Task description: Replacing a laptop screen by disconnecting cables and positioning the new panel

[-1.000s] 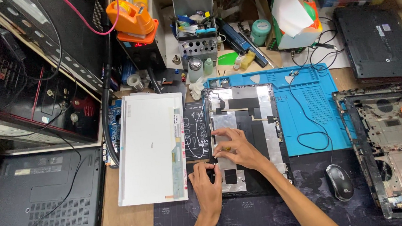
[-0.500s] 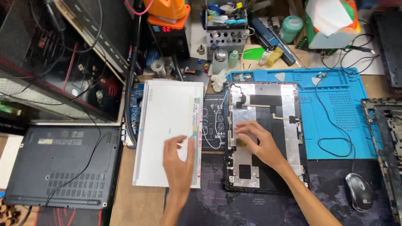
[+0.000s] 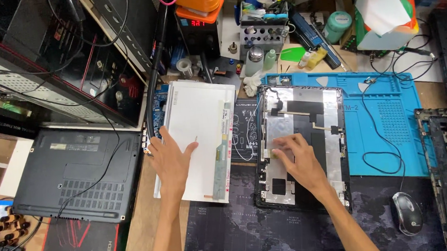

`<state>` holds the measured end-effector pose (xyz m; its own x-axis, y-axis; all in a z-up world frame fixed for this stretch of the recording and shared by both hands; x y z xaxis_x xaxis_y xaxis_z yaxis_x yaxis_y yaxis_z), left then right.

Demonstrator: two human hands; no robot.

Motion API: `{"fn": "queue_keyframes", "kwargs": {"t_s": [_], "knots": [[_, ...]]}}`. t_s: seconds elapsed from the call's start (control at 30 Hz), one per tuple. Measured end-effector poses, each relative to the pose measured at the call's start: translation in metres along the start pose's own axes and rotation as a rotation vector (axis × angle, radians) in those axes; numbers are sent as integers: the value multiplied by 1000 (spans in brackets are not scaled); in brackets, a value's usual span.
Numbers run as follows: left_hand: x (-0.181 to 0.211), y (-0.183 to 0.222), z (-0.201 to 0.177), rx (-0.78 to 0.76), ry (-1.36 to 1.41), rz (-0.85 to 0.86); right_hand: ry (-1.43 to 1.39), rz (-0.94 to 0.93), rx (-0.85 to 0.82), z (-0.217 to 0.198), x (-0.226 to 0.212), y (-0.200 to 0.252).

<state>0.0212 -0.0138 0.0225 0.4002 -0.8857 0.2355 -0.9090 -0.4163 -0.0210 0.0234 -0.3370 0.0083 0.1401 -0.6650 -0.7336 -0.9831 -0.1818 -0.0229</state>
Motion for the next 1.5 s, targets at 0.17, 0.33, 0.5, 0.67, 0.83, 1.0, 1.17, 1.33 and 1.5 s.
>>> {"fn": "queue_keyframes", "kwargs": {"t_s": [0.17, 0.33, 0.5, 0.67, 0.83, 1.0, 1.17, 1.33, 1.5], "knots": [[-10, -17, 9, -6, 29, -31, 140, 124, -120, 1, -6, 2], [-14, -16, -17, -67, 314, -43, 179, 206, -194, -1, -6, -3], [-33, -29, -8, -166, 465, -35, -165, 371, -273, -1, 8, -6], [-28, -9, -37, -227, 953, -37, -372, 434, -261, -10, 11, -6], [-26, 2, -55, -279, 1238, -70, -778, 470, -224, -22, 4, -5], [-26, 14, -67, -311, 1318, -206, -1353, 601, -368, -7, 30, -9], [15, 33, -103, -397, 1330, -326, -1559, 728, -297, -6, 28, -7], [30, 36, -81, -465, 1483, -297, -1666, 634, -371, 2, 44, -7], [42, 34, -51, -450, 1558, -81, -1468, 574, -296, 10, 70, -4]]}}
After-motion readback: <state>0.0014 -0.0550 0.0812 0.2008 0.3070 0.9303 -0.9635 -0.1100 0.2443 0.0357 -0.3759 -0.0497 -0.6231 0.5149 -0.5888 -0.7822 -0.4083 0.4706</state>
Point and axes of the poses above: each hand's wrist, its own y-axis away from the middle knuckle, its own z-axis out of the palm, x = y × z, the point moved 3 cm from there along -y, towards the middle knuckle, and after that the axes turned 3 degrees about z, right-handed, at the moved point
